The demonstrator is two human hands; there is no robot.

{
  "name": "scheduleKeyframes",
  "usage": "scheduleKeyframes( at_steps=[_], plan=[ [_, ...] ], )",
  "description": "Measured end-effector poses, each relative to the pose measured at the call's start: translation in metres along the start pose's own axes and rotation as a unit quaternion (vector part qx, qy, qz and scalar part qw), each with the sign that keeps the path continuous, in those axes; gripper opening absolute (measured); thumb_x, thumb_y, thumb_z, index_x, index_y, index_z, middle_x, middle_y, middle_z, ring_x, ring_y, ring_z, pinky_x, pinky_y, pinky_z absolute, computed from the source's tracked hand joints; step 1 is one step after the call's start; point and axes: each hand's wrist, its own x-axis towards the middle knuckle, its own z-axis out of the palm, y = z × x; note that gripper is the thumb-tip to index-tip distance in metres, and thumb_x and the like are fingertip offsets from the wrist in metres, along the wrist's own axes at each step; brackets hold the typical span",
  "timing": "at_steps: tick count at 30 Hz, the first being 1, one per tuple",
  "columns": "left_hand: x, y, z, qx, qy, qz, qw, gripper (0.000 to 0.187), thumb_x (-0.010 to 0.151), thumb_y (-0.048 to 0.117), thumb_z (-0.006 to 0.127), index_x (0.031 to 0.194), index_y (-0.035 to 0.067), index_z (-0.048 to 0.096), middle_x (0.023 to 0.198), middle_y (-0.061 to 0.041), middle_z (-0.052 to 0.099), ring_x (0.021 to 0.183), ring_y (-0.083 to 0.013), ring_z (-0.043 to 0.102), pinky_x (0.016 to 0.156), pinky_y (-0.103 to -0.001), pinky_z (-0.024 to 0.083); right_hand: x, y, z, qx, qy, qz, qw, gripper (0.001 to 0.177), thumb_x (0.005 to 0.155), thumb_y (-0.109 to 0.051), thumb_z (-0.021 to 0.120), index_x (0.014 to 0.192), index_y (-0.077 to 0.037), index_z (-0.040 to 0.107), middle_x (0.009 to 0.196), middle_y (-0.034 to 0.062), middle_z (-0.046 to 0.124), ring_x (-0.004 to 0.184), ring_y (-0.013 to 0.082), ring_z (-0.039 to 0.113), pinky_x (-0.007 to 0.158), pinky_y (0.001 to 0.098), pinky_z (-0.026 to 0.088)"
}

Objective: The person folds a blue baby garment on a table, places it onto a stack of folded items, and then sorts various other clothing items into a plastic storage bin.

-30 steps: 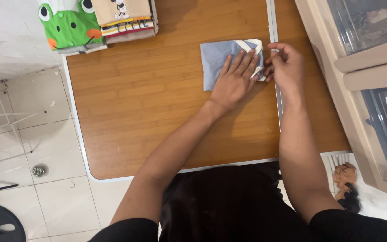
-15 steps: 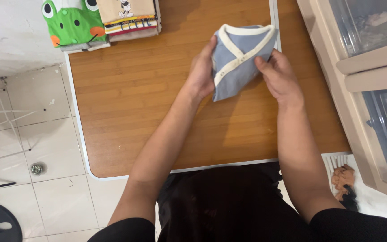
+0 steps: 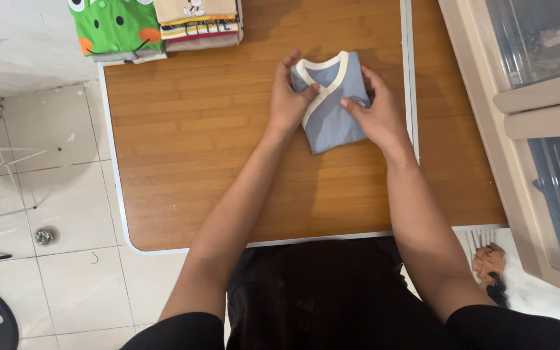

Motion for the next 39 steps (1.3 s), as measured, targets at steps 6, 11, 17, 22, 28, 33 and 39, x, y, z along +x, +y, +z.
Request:
scheduleKeyframes(
  at_steps=[6, 11, 17, 22, 28, 33, 39],
  plan=[
    [-0.012, 0.038, 0.009, 0.393, 0.073, 0.165, 0.902, 0.06, 0.082, 0.001, 0.072, 0.138, 0.009, 0.053, 0.14, -0.017, 0.056, 0.133, -0.036, 0.051, 0.108, -0.05, 0.042, -0.019, -0.005, -0.005, -0.196, 0.092, -0.017, 0.976, 0.05, 0.087, -0.013, 0.085, 0.13, -0.004, 0.062, 0.11, 0.015, 0.068, 0.092, 0.0252, 0.067, 0.075, 0.0369, 0.056],
    [0.004, 0.038, 0.027, 0.492, -0.054, 0.227, 0.839, 0.046, 0.093, 0.008, 0.065, 0.137, 0.02, 0.062, 0.155, -0.01, 0.047, 0.15, -0.0338, 0.039, 0.123, -0.058, 0.031, -0.023, 0.007, -0.01, -0.16, 0.069, 0.016, 0.985, 0.037, 0.091, -0.011, 0.078, 0.125, -0.008, 0.065, 0.091, 0.0059, 0.072, 0.078, 0.0184, 0.068, 0.07, 0.0339, 0.055],
    [0.02, 0.013, 0.037, 0.544, -0.167, 0.222, 0.791, 0.049, 0.106, 0.036, 0.054, 0.152, 0.021, 0.051, 0.164, -0.01, 0.031, 0.154, -0.0357, 0.023, 0.124, -0.06, 0.017, -0.022, 0.017, -0.021, -0.045, 0.023, 0.016, 0.999, 0.036, 0.093, -0.007, 0.078, 0.125, -0.005, 0.063, 0.093, 0.0033, 0.071, 0.083, 0.0088, 0.065, 0.072, 0.0263, 0.052],
    [0.02, 0.011, 0.034, 0.534, -0.174, 0.201, 0.803, 0.05, 0.107, 0.041, 0.052, 0.154, 0.024, 0.05, 0.166, -0.008, 0.032, 0.156, -0.0336, 0.024, 0.126, -0.056, 0.021, -0.021, 0.022, -0.037, 0.017, -0.027, 0.072, 0.997, 0.035, 0.092, -0.004, 0.074, 0.126, -0.007, 0.062, 0.088, -0.0002, 0.064, 0.074, 0.0078, 0.058, 0.06, 0.0256, 0.047],
    [0.016, 0.017, 0.035, 0.545, -0.167, 0.195, 0.798, 0.051, 0.106, 0.043, 0.053, 0.154, 0.024, 0.049, 0.166, -0.008, 0.032, 0.155, -0.0341, 0.025, 0.125, -0.056, 0.023, -0.031, 0.029, -0.02, -0.099, 0.089, -0.053, 0.99, 0.039, 0.091, -0.003, 0.077, 0.127, -0.005, 0.062, 0.099, 0.0102, 0.059, 0.073, 0.0159, 0.059, 0.06, 0.0291, 0.05],
    [0.019, 0.014, 0.036, 0.55, -0.158, 0.21, 0.793, 0.052, 0.106, 0.043, 0.052, 0.154, 0.024, 0.048, 0.166, -0.008, 0.031, 0.154, -0.0353, 0.026, 0.123, -0.057, 0.024, -0.074, 0.004, 0.013, -0.195, 0.084, -0.079, 0.974, 0.022, 0.091, -0.02, 0.082, 0.102, -0.012, 0.064, 0.08, 0.0071, 0.068, 0.066, 0.0227, 0.066, 0.06, 0.0378, 0.052],
    [0.018, 0.008, 0.038, 0.552, -0.152, 0.208, 0.793, 0.05, 0.106, 0.042, 0.054, 0.153, 0.025, 0.05, 0.165, -0.008, 0.032, 0.154, -0.0352, 0.028, 0.123, -0.057, 0.026, -0.085, -0.019, 0.06, -0.227, 0.03, -0.062, 0.971, 0.026, 0.09, -0.023, 0.079, 0.099, -0.01, 0.058, 0.07, 0.0099, 0.071, 0.063, 0.0344, 0.07, 0.055, 0.0483, 0.052]
  ],
)
